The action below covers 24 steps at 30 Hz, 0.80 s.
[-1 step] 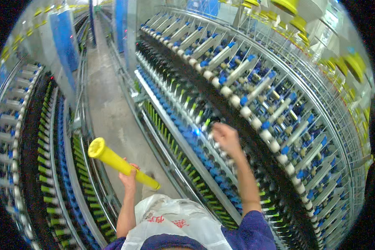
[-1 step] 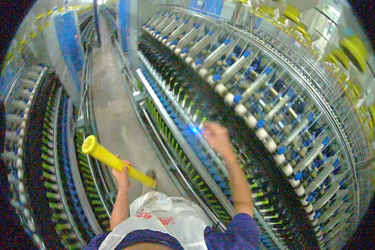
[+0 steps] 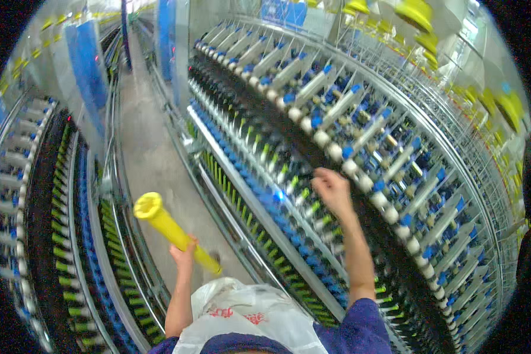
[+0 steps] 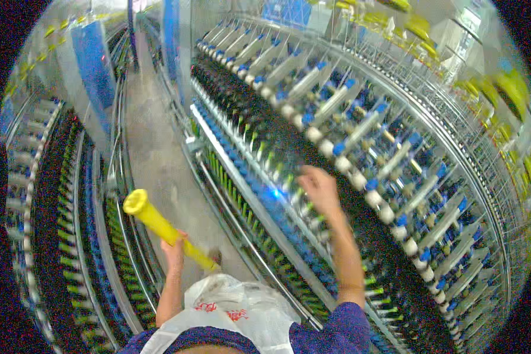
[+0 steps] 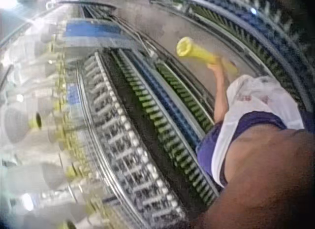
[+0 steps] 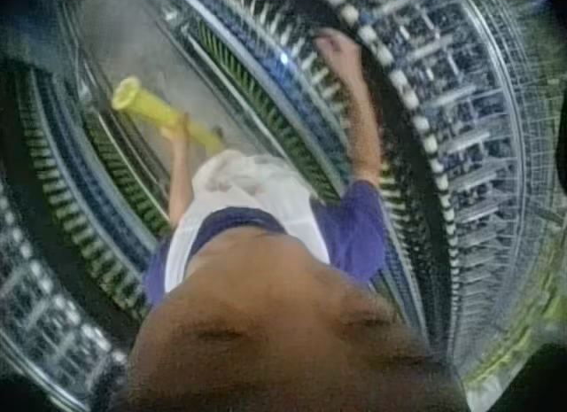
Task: The person walks along a row of spinning machines, removes empty bobbins, loads new white yarn bobbins, and threads the yarn through guides and tensioners. They also use a small green tool to adjust or clear parts of the machine while moving between stations.
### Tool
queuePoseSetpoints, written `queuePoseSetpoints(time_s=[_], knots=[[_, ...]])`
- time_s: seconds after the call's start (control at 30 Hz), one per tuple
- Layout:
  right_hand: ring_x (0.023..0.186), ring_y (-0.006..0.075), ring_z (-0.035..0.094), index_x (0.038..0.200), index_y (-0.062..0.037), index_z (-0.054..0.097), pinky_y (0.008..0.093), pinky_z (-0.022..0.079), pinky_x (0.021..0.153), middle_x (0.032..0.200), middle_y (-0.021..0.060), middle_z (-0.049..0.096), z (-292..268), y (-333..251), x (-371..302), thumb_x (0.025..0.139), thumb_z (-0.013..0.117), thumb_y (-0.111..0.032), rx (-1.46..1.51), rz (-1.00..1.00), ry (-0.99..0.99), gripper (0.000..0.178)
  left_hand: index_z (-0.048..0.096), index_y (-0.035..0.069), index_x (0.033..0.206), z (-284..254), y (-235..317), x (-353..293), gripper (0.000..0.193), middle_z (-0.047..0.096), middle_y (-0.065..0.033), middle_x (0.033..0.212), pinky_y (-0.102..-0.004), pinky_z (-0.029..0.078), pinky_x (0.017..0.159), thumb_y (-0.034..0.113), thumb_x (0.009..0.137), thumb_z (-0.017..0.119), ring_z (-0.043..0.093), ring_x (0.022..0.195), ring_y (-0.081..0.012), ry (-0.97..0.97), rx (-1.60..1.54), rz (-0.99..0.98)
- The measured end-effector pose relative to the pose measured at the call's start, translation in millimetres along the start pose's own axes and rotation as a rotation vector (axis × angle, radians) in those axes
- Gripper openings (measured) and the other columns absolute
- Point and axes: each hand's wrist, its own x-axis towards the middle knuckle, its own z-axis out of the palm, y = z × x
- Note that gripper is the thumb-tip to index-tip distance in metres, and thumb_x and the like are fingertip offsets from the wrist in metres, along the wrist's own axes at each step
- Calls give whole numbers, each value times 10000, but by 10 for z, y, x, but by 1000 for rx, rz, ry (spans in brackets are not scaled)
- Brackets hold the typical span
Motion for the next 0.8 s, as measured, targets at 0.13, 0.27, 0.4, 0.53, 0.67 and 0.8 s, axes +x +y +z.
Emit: queuePoseSetpoints(time_s=[0.13,0.27,0.4,0.53,0.67,0.8], knots=[[848,274,648,1074,10,602,359,513,765,979,173,651,-611,610,1540,792,632,-109,-318,-20,385,307,517,34,1155,473,156,1474,525,654,-112,882,-335,493,727,115,685,737,633,798,-224,-322,396,236],[1048,357,526,1183,33,489,412,475,854,1163,185,517,-1019,1232,2469,663,706,-71,-916,136,396,573,531,113,1158,1442,660,2649,652,641,-135,916,-398,503,647,540,693,695,637,795,-318,-732,700,747],[1088,313,520,1268,-4,401,388,414,957,1212,157,513,-1094,1601,2828,553,790,-167,-1191,290,165,830,540,139,1145,2565,1260,3533,697,603,-108,818,-396,492,575,643,672,631,623,694,-289,-903,977,1280],[1130,287,480,1392,-2,202,466,357,930,1235,127,518,-1057,1666,3023,495,841,-196,-1221,420,23,1119,542,115,1129,3472,1784,4043,664,561,-99,805,-409,474,627,552,652,695,602,749,-292,-853,953,1577],[962,302,586,1219,-22,385,385,456,831,1021,171,606,-1046,1550,3092,604,725,-126,-1325,320,25,710,551,121,1121,4190,2065,4396,567,575,-108,942,-433,444,792,444,684,712,565,915,-295,-772,936,1649],[990,300,535,1272,-67,410,424,430,772,1038,106,606,-973,1326,2931,626,740,-163,-1295,337,97,732,488,135,1239,4575,1892,4727,590,525,-142,1151,-463,351,948,452,764,635,487,1084,-332,-724,894,1649]])
